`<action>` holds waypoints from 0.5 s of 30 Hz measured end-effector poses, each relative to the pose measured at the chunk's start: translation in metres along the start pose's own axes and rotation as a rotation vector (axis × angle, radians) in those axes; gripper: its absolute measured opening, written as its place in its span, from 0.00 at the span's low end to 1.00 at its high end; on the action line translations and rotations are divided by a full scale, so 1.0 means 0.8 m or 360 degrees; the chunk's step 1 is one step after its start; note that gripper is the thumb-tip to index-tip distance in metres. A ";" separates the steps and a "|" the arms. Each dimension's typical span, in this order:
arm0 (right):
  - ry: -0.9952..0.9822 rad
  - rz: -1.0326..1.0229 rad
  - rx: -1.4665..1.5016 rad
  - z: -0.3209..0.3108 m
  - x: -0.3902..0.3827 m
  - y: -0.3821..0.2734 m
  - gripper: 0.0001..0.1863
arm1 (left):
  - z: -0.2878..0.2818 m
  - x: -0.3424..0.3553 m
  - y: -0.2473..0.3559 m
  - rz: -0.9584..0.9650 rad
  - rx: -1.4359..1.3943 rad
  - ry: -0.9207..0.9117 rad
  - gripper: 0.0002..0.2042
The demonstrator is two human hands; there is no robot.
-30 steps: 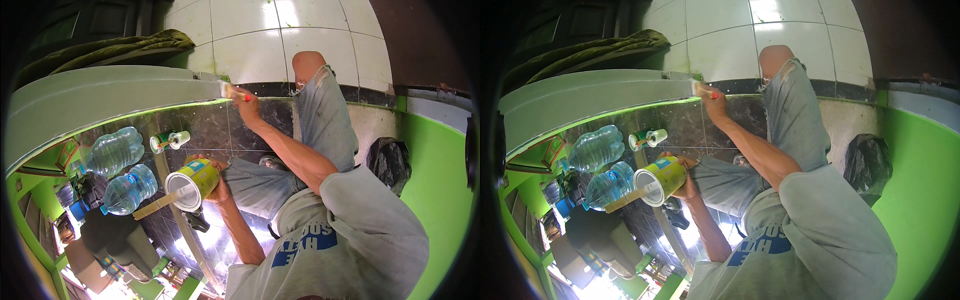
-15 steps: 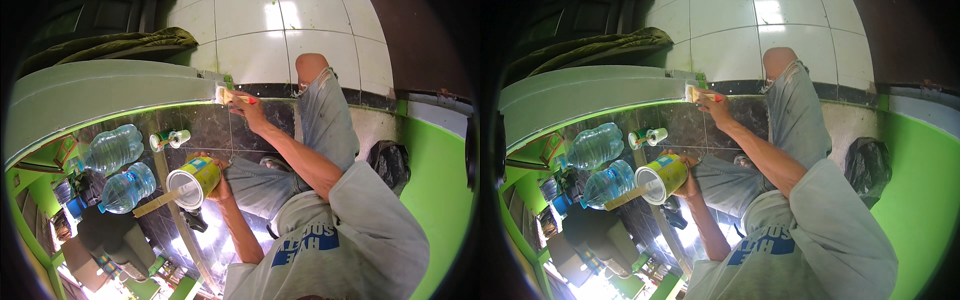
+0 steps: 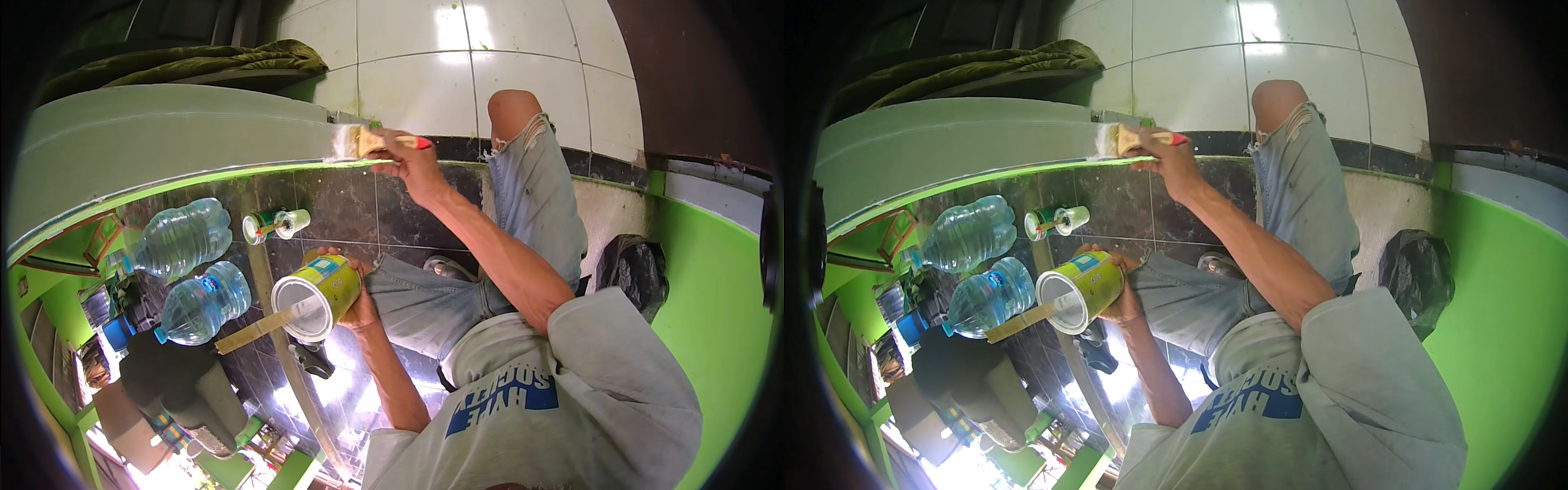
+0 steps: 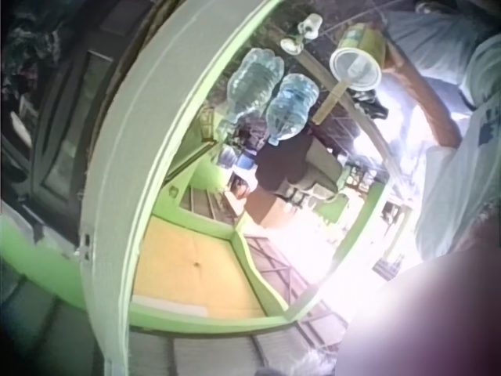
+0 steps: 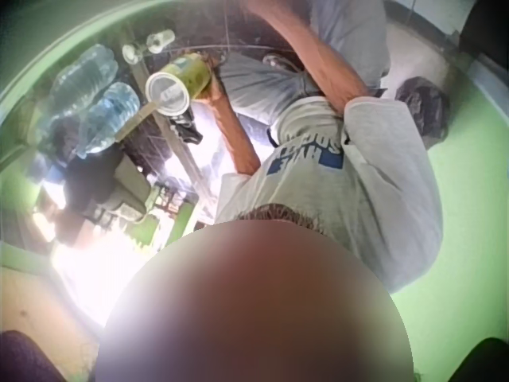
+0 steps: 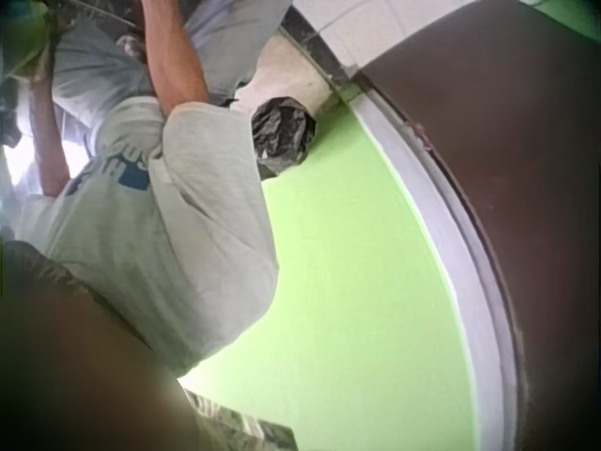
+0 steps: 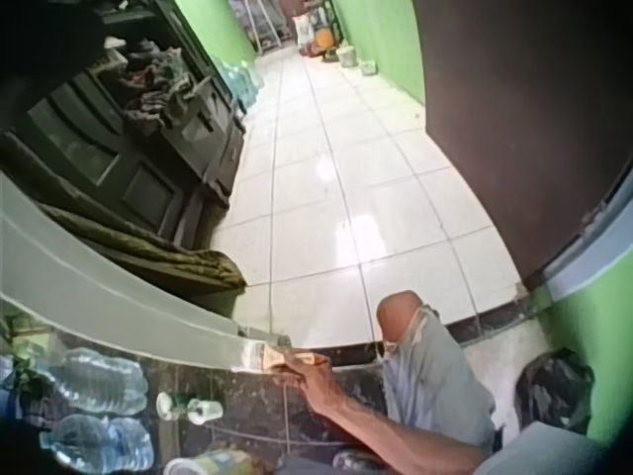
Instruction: The person paints the white trim around a window and door frame using a paintbrush and a small paint can. They repeatedly dip the brush into the can and apply white paint to the vertical and horizontal trim pieces.
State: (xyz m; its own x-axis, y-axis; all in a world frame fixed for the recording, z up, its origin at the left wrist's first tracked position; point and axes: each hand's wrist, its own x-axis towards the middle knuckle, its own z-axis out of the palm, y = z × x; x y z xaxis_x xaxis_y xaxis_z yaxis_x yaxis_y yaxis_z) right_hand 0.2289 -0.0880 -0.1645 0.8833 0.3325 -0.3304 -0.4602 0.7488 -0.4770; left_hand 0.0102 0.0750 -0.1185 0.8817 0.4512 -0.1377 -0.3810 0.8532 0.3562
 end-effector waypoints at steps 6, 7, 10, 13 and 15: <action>-0.0069 0.0121 0.0443 -0.020 0.015 0.041 0.26 | -0.002 0.000 0.004 -0.0029 0.0005 0.0019 0.45; -0.0057 0.0140 0.0439 -0.017 0.021 0.045 0.26 | 0.005 -0.001 0.000 0.0004 0.0035 0.0012 0.44; -0.0041 0.0053 0.0390 -0.017 0.027 0.050 0.26 | 0.010 0.004 -0.003 0.0030 0.0011 -0.0007 0.44; 0.0164 0.0044 0.0165 -0.024 0.023 0.048 0.24 | 0.006 0.005 0.000 -0.0005 -0.0005 0.0032 0.43; 0.0265 0.0034 0.0081 -0.036 0.019 0.044 0.22 | 0.004 0.007 0.001 -0.0005 0.0027 0.0025 0.42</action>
State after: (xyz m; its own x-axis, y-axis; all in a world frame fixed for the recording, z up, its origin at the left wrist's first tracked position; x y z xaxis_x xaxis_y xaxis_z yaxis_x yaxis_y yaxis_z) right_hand 0.2237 -0.0731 -0.2095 0.8446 0.2520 -0.4724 -0.4697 0.7722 -0.4279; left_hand 0.0157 0.0773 -0.1158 0.8783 0.4529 -0.1532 -0.3735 0.8500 0.3714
